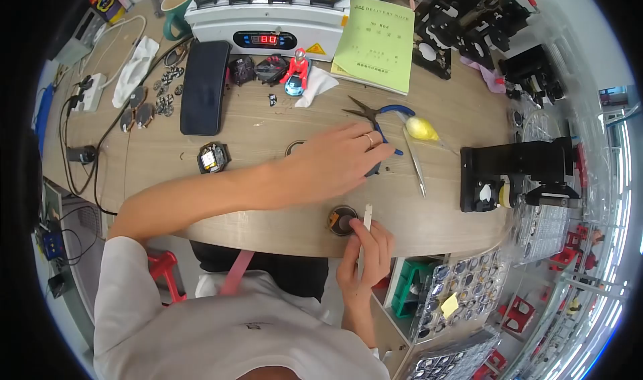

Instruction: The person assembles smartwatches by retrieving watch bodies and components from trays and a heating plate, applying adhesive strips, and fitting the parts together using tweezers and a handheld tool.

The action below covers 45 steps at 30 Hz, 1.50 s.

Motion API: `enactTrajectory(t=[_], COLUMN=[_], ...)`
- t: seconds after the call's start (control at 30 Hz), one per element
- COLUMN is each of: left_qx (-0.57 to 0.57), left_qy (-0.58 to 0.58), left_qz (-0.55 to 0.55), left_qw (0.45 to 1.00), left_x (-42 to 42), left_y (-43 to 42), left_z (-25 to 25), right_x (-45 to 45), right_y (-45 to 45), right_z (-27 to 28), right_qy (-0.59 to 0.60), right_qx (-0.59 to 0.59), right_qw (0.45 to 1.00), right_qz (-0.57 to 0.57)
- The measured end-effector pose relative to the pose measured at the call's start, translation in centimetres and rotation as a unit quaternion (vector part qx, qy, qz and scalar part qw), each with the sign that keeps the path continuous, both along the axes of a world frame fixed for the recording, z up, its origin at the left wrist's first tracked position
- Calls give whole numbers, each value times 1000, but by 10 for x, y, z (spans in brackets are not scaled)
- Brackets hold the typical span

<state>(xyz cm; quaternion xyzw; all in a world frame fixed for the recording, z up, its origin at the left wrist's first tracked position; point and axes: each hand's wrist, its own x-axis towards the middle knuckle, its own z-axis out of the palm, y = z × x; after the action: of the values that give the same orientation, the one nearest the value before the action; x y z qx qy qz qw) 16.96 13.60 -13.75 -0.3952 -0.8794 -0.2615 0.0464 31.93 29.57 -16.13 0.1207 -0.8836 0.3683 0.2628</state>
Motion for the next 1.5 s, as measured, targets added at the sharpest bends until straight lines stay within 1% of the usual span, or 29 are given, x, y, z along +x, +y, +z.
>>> enactTrajectory(t=[0.03, 0.07, 0.13, 0.17, 0.23, 0.27, 0.33, 0.4, 0.43, 0.5, 0.57, 0.63, 0.7, 0.73, 0.8, 0.83, 0.9, 0.93, 1.0, 1.23, 1.3, 1.43, 1.5], left_qx=[-34, -36, 104, 98, 158, 153, 241, 231, 224, 226, 220, 225, 175, 180, 147, 154, 163, 168, 166, 177, 179, 178, 177], left_qy=[27, 24, 14, 9, -40, -44, -170, -154, -139, -171, -146, -152, -165, -169, -152, -154, -188, -193, -187, -166, -157, -153, -145], left_qz=[-3, -5, 16, 14, 66, 66, 156, 178, 197, 207, 195, 196, 203, 205, 181, 183, 184, 183, 187, 185, 193, 199, 209], left_qw=[999, 999, 994, 995, 984, 985, 943, 944, 944, 936, 945, 942, 949, 947, 960, 959, 951, 949, 950, 952, 952, 951, 951], left_x=[0, 3, 16, 24, 42, 53, 81, 102, 113, 130, 142, 148, 146, 144, 140, 138, 138, 138, 139, 137, 138, 139, 141], left_y=[1, -1, -14, -27, -57, -68, -87, -103, -109, -115, -117, -118, -121, -121, -120, -120, -121, -122, -123, -121, -120, -117, -115], left_z=[4, 6, 16, 28, 47, 44, 37, 27, 21, 10, 1, -5, -2, -1, 0, 0, 0, -1, -3, -6, -5, -5, -7], right_x=[0, 0, 2, 3, 7, 7, 11, 13, 13, 12, 19, 19, 9, 10, 12, 11, 11, 8, 1, -9, -13, -19, -23], right_y=[0, 0, -1, -1, -4, -5, -9, -14, -18, -26, -32, -38, -46, -48, -50, -51, -51, -51, -49, -53, -50, -56, -58], right_z=[0, 0, -1, 0, 1, 3, 3, 1, 2, 7, 9, 13, 15, 14, 11, 12, 17, 16, 14, 23, 28, 35, 38], right_qy=[-3, 5, 6, 7, 1, -7, -22, -30, -36, -41, -57, -73, -13, -17, -28, -31, 11, 6, 58, 76, 101, 122, 181], right_qx=[0, -6, -18, -19, -26, -29, -37, -13, -18, 6, -16, -33, -20, -15, -5, 1, 120, 125, 189, 248, 298, 336, 382], right_qw=[1000, 1000, 1000, 1000, 1000, 1000, 999, 997, 997, 991, 990, 987, 975, 975, 976, 975, 973, 973, 956, 937, 906, 886, 851], right_qz=[0, -2, -7, -7, -8, 7, 23, 70, 71, 127, 131, 136, 221, 223, 217, 219, 194, 195, 216, 235, 282, 296, 312])
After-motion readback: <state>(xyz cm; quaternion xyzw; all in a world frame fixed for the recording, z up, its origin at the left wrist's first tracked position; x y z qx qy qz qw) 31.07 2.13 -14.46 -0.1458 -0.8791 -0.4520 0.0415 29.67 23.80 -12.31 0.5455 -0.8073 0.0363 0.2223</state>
